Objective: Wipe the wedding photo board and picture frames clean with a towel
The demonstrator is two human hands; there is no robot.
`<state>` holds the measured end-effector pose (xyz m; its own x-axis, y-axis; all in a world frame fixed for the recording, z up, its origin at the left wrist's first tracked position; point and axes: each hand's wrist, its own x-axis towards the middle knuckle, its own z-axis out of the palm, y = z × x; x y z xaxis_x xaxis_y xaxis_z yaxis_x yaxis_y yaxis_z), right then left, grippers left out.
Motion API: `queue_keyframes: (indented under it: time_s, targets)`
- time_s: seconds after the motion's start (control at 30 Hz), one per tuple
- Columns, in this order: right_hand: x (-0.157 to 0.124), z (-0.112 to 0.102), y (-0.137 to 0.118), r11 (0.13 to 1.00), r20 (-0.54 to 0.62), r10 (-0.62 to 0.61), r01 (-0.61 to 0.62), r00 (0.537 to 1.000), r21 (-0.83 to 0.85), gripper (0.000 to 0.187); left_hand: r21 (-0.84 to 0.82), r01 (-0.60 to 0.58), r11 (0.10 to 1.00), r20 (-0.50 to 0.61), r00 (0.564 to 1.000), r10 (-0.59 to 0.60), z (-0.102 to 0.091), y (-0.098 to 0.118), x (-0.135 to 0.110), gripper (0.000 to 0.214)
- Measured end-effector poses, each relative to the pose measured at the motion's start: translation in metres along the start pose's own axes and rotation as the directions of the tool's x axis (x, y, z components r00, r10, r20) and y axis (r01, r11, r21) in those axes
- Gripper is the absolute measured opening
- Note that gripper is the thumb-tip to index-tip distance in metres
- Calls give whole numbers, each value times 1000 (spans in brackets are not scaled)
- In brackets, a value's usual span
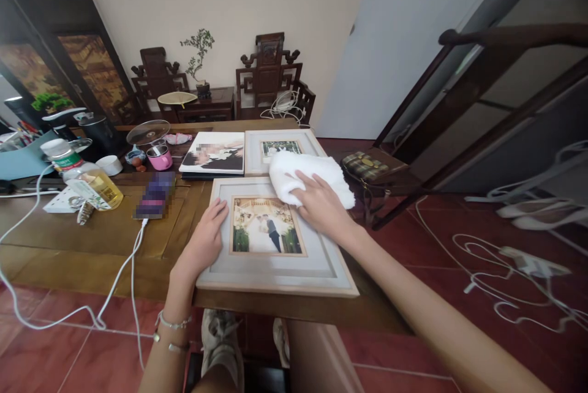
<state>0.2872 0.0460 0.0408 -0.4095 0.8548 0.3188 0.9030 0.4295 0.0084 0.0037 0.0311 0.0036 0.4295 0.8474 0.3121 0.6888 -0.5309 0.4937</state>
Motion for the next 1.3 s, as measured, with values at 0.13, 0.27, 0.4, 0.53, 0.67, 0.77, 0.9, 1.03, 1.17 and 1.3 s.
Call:
queue_keyframes:
  time_s: [0.13, 0.27, 0.4, 0.53, 0.67, 0.77, 0.9, 1.03, 1.17, 1.3]
  targets:
    - [-20, -6, -25, 997, 96, -76, 76, 992, 7, 40, 22, 21, 1000, 12, 1000, -21, 0, 2, 1, 54]
    - [-66, -37, -67, 990, 273, -106, 76, 956, 117, 40, 17, 18, 1000, -3, 1000, -18, 1, 1, 1, 55]
    - [-95, -73, -84, 942, 370, -227, 107, 901, 318, 46, 23, 15, 1000, -9, 1000, -15, 1, 1, 0, 56]
    - [-87, -61, -75, 945, 304, -193, 93, 933, 312, 49, 30, 12, 999, 2, 1000, -12, 1, 0, 0, 56]
    - [-47, -19, -48, 985, 138, -122, 104, 983, 135, 46, 17, -4, 1000, -15, 1000, 5, 3, -2, -1, 57]
    - [-9, 1, -22, 999, 60, -38, 37, 997, 24, 45, 16, 3, 1000, -24, 1000, -2, 3, -3, -1, 57]
    - [19, 7, -3, 999, 64, -45, 44, 997, 12, 45, 20, 10, 1000, -23, 1000, -10, 3, -3, -1, 57]
    - [-6, -2, -23, 994, 131, -106, 102, 986, 34, 45, 19, 10, 1000, -39, 999, -10, 4, -2, -1, 55]
    - [-65, -35, -66, 982, 250, -149, 112, 957, 154, 44, 21, 26, 999, -46, 999, -25, 5, -1, 0, 55]
    - [-101, -64, -96, 920, 306, -293, 180, 906, 349, 48, 14, 36, 999, -48, 998, -36, 6, 0, 0, 57]
